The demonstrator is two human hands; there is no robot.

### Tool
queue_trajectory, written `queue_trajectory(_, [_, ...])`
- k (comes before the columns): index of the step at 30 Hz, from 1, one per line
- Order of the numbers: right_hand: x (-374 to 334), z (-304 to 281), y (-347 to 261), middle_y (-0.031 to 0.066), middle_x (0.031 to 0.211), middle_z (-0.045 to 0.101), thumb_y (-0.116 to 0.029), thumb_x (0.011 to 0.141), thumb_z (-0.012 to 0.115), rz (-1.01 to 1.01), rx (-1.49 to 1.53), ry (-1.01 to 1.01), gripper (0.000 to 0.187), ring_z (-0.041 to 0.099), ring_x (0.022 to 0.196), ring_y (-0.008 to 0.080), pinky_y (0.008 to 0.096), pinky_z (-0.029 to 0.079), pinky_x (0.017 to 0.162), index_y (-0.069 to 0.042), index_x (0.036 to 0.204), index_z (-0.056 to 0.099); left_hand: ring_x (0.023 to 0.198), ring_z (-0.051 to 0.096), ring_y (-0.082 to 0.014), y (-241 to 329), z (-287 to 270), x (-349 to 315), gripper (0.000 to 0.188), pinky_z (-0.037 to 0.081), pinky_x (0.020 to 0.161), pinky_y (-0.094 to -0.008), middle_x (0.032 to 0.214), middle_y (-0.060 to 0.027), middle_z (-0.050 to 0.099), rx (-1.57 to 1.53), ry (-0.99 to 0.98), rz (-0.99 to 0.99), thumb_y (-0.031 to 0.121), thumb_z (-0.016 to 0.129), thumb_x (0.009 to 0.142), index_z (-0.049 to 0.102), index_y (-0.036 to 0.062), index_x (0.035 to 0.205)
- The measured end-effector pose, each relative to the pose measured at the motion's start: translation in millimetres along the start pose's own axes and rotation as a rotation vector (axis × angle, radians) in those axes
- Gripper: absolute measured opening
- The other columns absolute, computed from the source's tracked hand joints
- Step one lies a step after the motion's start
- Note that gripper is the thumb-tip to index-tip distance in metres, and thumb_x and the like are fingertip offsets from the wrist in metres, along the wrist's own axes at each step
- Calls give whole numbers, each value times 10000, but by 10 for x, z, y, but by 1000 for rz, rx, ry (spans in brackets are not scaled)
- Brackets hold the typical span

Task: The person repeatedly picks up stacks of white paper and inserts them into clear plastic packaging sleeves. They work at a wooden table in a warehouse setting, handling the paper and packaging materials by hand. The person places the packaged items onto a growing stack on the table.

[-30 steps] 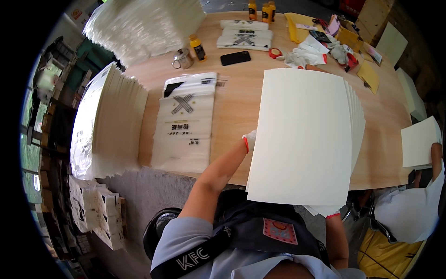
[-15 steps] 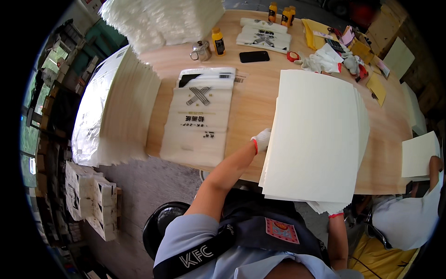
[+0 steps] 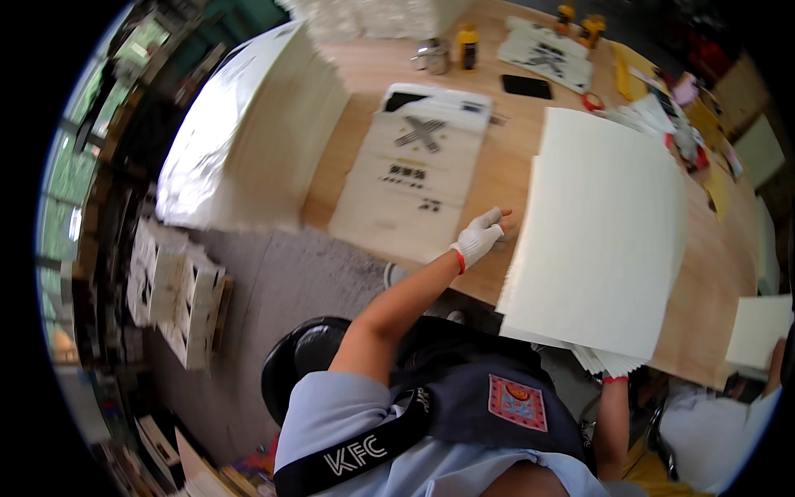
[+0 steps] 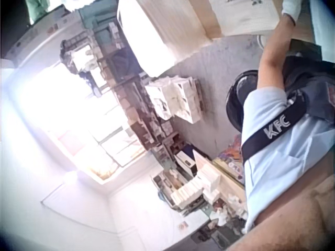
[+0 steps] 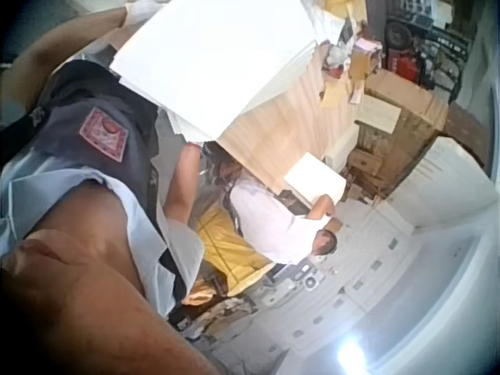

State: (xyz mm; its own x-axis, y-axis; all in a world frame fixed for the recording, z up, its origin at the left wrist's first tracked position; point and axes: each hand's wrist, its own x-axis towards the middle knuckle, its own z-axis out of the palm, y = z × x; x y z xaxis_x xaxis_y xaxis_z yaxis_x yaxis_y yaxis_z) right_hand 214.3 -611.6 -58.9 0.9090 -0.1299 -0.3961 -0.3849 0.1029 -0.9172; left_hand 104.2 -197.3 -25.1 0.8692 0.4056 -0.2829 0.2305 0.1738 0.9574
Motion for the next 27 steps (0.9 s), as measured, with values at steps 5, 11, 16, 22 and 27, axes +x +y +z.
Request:
queue_trajectory(5, [83, -15, -14, 117, 1277, 458, -308, 953, 384, 11, -72, -47, 453, 438, 1166, 237, 366, 383, 947, -26, 1306, 412, 892, 589, -154, -357, -1139, -1022, 366, 463, 829, -258, 1116, -53, 611, 79, 173, 172, 95, 511, 918, 495, -13, 1267])
queue_trajectory(11, [135, -55, -8, 120, 1287, 447, -302, 953, 382, 22, -137, -101, 454, 429, 1176, 239, 369, 377, 957, -25, 1313, 402, 1017, 600, -167, -456, -2192, -3151, 279, 469, 871, -285, 1094, -71, 651, 404, 1103, 63, 12, 534, 883, 592, 25, 1155])
queue_trajectory(16, [218, -29, 21, 122, 1295, 438, -297, 953, 380, 53, -173, -188, 456, 422, 1185, 241, 371, 372, 965, -24, 1319, 395, 1179, 488, -339, -1289, -1791, -4829, 511, 356, 1019, -375, 1261, -188, 533, 844, 1975, -303, 139, 660, 791, 494, 20, 1260])
queue_trajectory(22, [239, -297, 141, 122, 1211, 559, -293, 943, 429, 64, -135, -138, 434, 545, 1081, 226, 356, 471, 873, -2, 1256, 503, 1352, 292, -339, -2577, -518, -5320, 1052, 239, 1111, -383, 1473, -250, 253, -37, 2191, -642, 621, 629, 768, 161, -39, 1441])
queue_trajectory(27, [395, -893, 537, 183, 1213, 508, -131, 943, 422, -337, -636, -4, 350, 544, 944, 255, 350, 483, 763, -29, 1276, 459, 1213, 466, -314, -2700, 198, -4314, 710, 356, 1046, -484, 1348, -69, 497, -1771, 1411, 134, 556, 662, 769, 487, 138, 1317])
